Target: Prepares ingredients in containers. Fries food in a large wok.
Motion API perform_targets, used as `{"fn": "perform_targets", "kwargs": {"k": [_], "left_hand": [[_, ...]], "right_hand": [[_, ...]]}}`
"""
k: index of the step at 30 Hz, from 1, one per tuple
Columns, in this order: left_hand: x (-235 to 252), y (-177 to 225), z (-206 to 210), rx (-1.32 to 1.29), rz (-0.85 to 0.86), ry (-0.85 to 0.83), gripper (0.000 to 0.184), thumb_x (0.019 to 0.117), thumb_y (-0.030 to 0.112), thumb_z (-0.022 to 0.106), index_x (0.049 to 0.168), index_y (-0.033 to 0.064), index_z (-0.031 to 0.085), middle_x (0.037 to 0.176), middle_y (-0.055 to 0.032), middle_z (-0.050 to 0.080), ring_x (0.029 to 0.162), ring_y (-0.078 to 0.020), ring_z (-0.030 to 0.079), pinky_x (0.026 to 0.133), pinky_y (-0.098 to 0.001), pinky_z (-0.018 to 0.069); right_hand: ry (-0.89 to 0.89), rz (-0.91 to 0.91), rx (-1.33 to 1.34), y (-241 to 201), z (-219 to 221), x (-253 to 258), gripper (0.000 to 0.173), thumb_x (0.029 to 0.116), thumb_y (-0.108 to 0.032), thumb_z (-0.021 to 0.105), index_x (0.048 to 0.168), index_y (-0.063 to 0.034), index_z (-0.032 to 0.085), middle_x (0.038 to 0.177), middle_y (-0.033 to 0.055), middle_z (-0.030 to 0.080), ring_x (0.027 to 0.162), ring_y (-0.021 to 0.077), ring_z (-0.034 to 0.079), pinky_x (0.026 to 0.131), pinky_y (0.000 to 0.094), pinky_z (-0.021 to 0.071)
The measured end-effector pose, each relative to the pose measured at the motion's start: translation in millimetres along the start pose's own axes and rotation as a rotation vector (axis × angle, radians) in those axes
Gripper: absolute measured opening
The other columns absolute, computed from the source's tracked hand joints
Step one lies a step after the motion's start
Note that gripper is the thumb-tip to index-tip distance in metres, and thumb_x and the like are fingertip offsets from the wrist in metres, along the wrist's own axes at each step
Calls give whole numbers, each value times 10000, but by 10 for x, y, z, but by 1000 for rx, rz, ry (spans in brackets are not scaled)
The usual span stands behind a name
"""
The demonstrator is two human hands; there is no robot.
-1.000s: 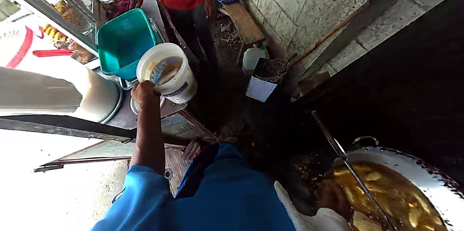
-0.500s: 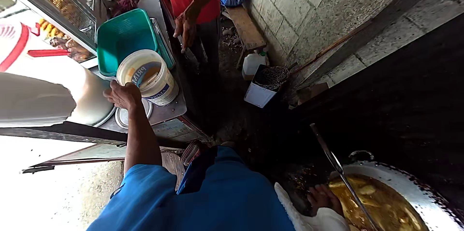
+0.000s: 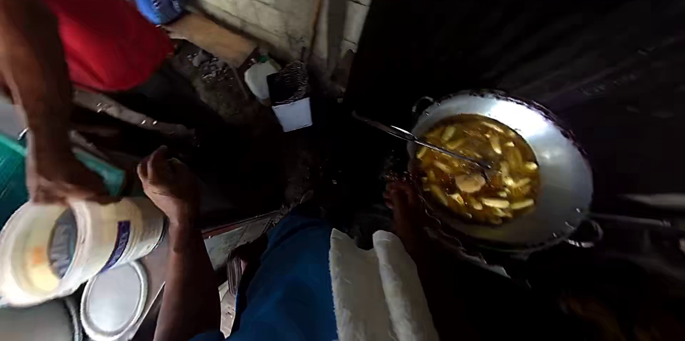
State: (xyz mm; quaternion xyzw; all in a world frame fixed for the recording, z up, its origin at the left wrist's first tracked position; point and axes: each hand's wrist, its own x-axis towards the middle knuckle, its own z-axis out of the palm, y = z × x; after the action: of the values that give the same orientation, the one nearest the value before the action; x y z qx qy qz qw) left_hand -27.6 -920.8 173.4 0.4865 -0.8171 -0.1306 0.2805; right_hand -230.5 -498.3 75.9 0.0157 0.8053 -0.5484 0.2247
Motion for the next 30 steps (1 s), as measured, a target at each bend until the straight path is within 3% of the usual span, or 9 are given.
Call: {"fn": "perform_targets", "kwargs": {"k": [3,8,10,14,16,19,23,27,30], "left_hand": [[-78,602,602,-117,177,-327,394,1043,154,510,1408,18,569,1417,-256,551,1244,-358,604,1041,-501,512],[-213,1711,1479,-167,489,-770,443,1033,161,556,1460,48,524,1456,-262,507,1221,-413,606,994,-603,518],[-241,2144,1798,-154,658,-857,454,1020,157,567,1454,28,534,1448,-280,518,1299,-454,546,1055,-636,460],[-273,2708,2514,23,952,-909,492,1005,221,587,1477,91,537,1451,-297,512,1349,-522,469,1062,-712,393],[-225,2842,2822,125,1070,-945,532,1014,282,588,1507,101,503,1479,-292,493,1374,-524,439,1074,-742,348],[-170,2887,3201,299,1211,-1059,559,1027,395,568,1505,115,495,1429,-265,552,1305,-504,520,1007,-754,401],[-159,2907,3457,359,1311,-1237,531,1072,320,521,1520,44,456,1408,-298,565,1313,-478,543,1085,-687,396],[-315,2983,3537,363,1470,-1299,496,1072,302,528,1453,-15,506,1360,-329,573,1290,-488,548,1077,-674,408],[-519,2973,3429,310,1456,-1358,444,1077,198,493,1473,-4,485,1361,-299,591,1280,-454,573,1077,-641,429]], "right_hand": [[136,52,76,190,-79,-150,307,1043,-183,523,1238,48,578,1170,186,672,989,242,699,841,410,601],[372,203,124,497,-342,-596,343,1090,-267,481,1195,9,656,1093,122,729,946,190,725,820,365,609],[526,245,195,572,-469,-870,351,1095,-267,474,1199,10,661,1082,126,731,931,196,728,801,371,612],[906,237,301,692,-660,-1622,384,1084,-300,473,1213,17,647,1109,139,711,941,222,717,790,397,612],[1141,250,295,717,-619,-2054,379,1081,-297,482,1211,20,646,1097,133,710,909,197,716,773,368,613],[1455,299,211,678,-314,-2703,354,1084,-258,471,1200,26,647,1037,109,709,858,127,709,752,303,606],[1735,497,122,577,364,-3298,352,1089,-250,452,1221,14,644,1065,135,713,884,158,709,799,354,597],[1825,755,-112,665,1078,-3741,377,1084,-243,439,1271,18,637,1171,204,698,1014,276,710,926,466,574],[1753,1057,-316,827,1469,-3903,395,1065,-228,439,1257,32,666,1275,276,649,1227,392,622,1079,519,462]]}}
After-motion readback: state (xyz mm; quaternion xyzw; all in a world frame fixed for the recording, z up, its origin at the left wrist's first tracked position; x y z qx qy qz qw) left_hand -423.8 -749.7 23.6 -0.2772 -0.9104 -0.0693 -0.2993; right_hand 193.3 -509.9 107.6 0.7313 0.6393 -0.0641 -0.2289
